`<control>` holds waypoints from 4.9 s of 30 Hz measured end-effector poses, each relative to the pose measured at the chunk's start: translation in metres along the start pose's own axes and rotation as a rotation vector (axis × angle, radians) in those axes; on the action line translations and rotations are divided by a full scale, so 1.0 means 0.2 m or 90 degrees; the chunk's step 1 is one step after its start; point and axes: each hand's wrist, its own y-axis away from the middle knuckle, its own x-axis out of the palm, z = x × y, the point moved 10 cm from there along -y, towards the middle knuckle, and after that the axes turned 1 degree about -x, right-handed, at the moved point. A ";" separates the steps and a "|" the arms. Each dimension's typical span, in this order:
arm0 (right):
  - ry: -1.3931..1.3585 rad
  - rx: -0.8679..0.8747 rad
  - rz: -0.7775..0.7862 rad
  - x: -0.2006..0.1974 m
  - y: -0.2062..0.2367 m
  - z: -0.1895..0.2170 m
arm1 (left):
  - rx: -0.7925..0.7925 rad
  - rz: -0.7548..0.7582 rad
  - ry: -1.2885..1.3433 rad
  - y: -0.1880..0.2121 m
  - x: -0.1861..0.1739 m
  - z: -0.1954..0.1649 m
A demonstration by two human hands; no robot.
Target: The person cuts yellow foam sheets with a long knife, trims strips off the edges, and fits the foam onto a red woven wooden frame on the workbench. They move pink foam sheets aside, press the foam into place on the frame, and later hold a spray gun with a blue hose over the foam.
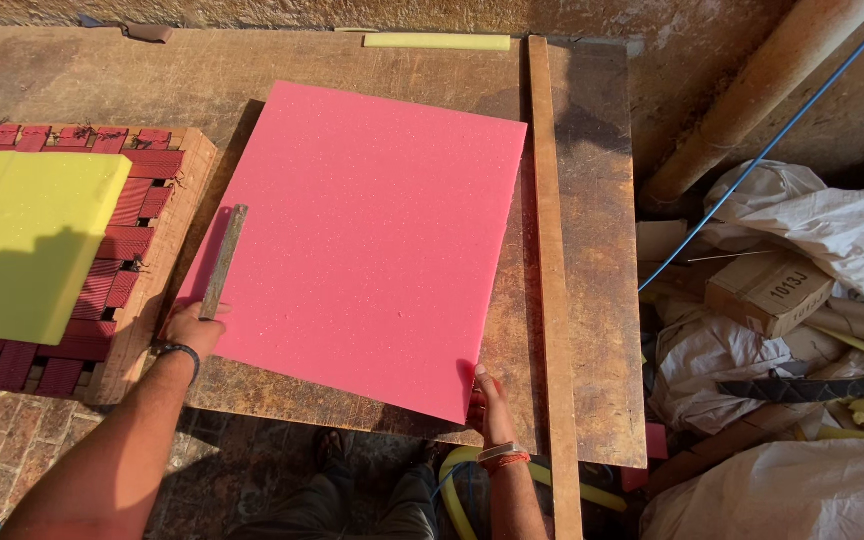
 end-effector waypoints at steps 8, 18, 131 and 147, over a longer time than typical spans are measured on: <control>-0.220 -0.208 0.225 0.27 0.47 0.77 | 0.055 0.073 0.088 0.07 -0.09 -0.04; 0.027 -0.528 0.468 1.28 1.52 2.09 | 0.496 0.350 -0.026 0.69 0.57 -0.60; 0.233 -0.362 0.343 2.02 0.92 0.56 | 0.273 0.316 0.389 0.55 -0.36 0.33; -0.047 -0.097 0.395 3.72 1.24 -0.04 | 0.489 0.233 0.427 0.27 -1.37 1.34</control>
